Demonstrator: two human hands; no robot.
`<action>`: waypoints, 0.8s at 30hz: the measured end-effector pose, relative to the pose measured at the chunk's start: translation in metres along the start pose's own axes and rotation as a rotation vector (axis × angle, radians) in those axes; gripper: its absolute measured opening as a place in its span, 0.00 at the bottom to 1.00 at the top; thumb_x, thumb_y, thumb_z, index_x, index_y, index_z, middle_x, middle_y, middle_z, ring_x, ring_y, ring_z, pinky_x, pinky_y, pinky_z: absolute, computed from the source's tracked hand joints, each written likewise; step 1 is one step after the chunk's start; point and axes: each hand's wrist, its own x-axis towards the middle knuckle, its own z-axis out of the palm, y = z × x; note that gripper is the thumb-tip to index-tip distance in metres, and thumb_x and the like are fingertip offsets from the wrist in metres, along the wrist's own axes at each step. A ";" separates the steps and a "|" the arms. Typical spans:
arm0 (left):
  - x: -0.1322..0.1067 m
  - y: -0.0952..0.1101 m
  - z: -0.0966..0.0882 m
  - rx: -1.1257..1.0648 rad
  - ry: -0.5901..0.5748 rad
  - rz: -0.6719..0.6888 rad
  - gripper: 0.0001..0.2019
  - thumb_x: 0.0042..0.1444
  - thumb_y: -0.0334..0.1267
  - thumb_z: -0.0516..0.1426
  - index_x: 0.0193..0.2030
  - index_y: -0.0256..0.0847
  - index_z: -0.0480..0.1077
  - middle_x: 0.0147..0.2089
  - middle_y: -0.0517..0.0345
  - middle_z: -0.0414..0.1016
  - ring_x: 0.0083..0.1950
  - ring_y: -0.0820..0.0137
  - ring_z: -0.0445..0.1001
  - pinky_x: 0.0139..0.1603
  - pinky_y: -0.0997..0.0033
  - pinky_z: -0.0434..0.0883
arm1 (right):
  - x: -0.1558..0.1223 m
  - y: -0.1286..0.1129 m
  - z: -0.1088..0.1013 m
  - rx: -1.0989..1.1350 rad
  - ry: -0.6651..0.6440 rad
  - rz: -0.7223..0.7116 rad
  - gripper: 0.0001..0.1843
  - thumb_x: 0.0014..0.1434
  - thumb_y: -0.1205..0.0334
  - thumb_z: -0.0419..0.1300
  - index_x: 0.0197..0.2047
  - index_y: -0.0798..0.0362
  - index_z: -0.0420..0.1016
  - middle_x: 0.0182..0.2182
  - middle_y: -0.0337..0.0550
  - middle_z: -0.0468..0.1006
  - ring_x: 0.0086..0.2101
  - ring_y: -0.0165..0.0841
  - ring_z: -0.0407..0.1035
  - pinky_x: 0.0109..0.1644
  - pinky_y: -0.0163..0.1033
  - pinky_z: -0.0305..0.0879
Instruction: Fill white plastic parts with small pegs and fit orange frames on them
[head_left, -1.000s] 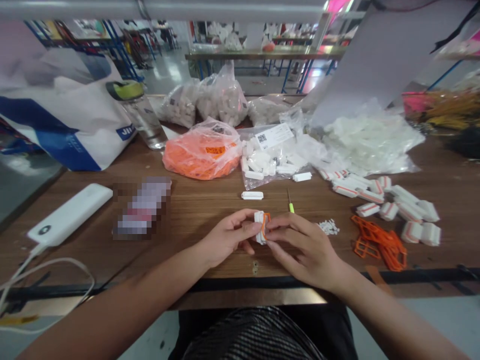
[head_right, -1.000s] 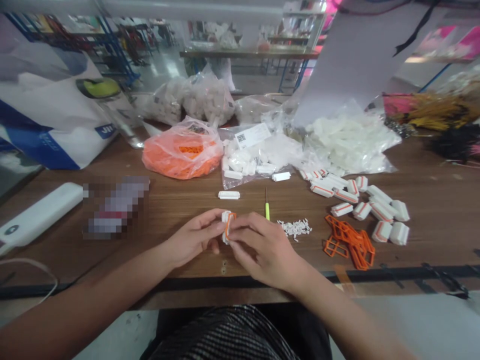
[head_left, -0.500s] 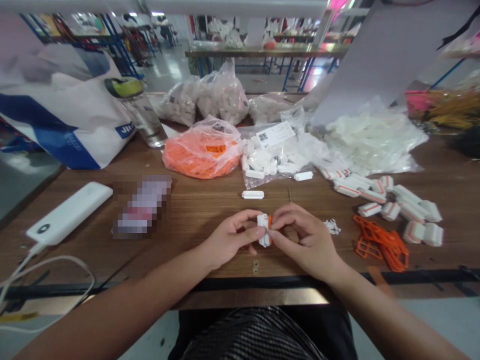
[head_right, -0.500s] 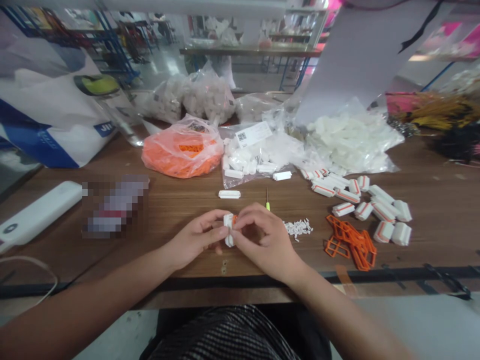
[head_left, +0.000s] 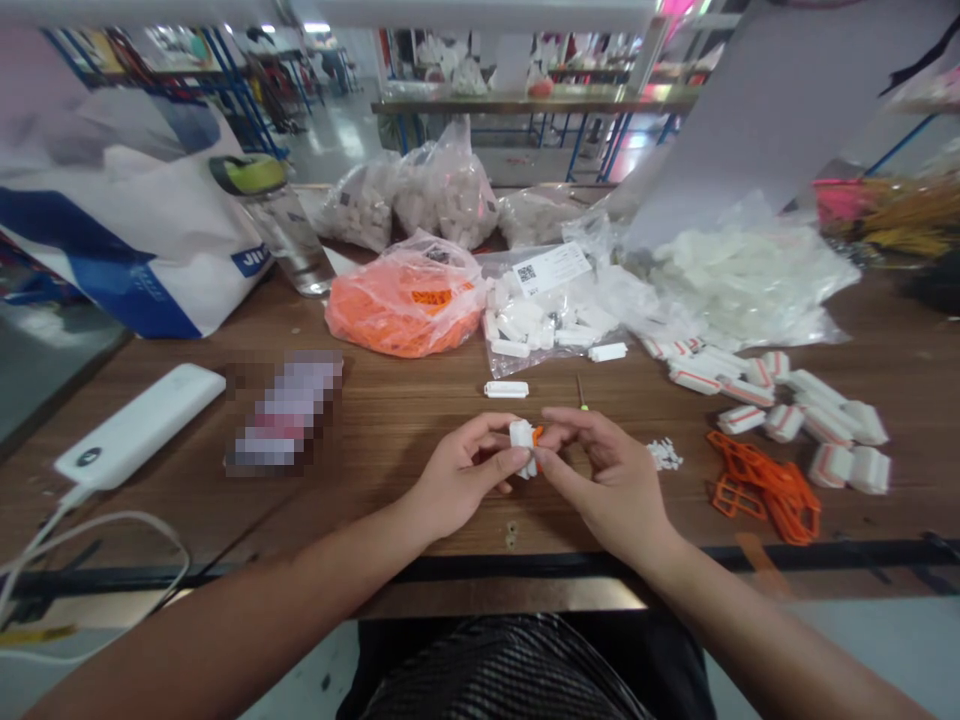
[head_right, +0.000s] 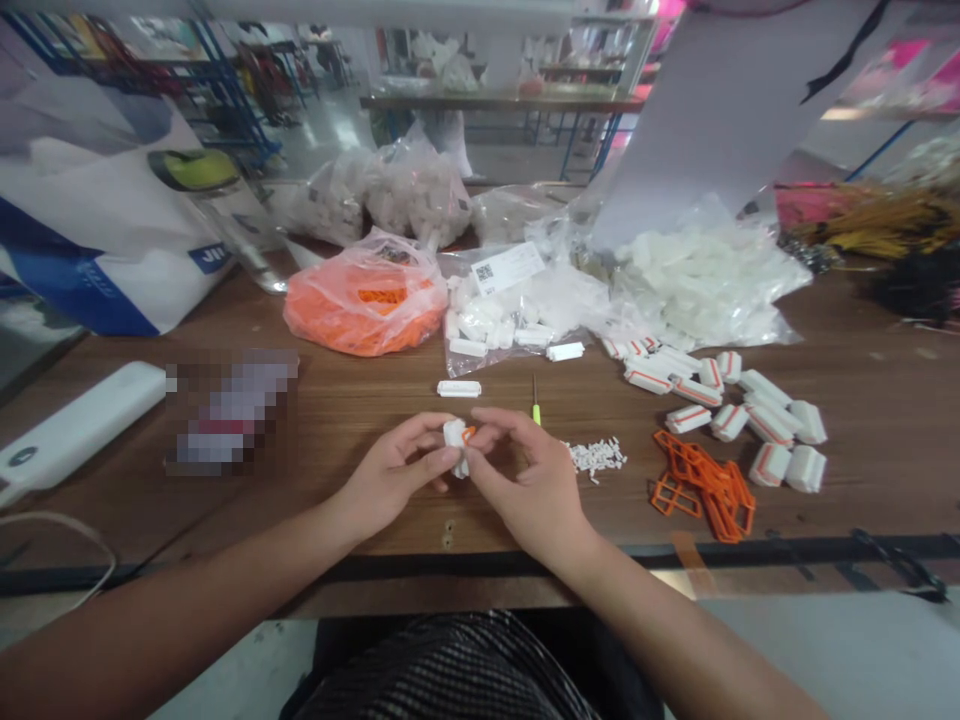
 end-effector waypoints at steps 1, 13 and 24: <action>0.000 -0.001 0.000 0.006 -0.001 0.001 0.18 0.53 0.44 0.62 0.49 0.40 0.68 0.39 0.55 0.77 0.39 0.69 0.74 0.33 0.73 0.70 | 0.000 0.000 0.000 -0.012 0.003 -0.011 0.15 0.54 0.65 0.64 0.46 0.47 0.73 0.28 0.33 0.78 0.29 0.27 0.73 0.38 0.38 0.72; -0.001 -0.001 0.001 0.043 -0.011 0.030 0.18 0.54 0.44 0.62 0.50 0.40 0.68 0.41 0.53 0.78 0.39 0.69 0.74 0.35 0.72 0.70 | 0.004 -0.005 -0.005 -0.107 0.004 -0.060 0.05 0.58 0.65 0.60 0.37 0.49 0.78 0.28 0.37 0.80 0.28 0.29 0.72 0.34 0.38 0.70; -0.001 -0.002 0.001 0.039 -0.030 0.069 0.17 0.54 0.42 0.62 0.48 0.40 0.69 0.41 0.53 0.78 0.38 0.69 0.73 0.35 0.72 0.68 | 0.010 -0.002 -0.004 0.080 -0.048 -0.055 0.05 0.54 0.66 0.64 0.34 0.47 0.81 0.30 0.38 0.76 0.29 0.28 0.71 0.32 0.37 0.70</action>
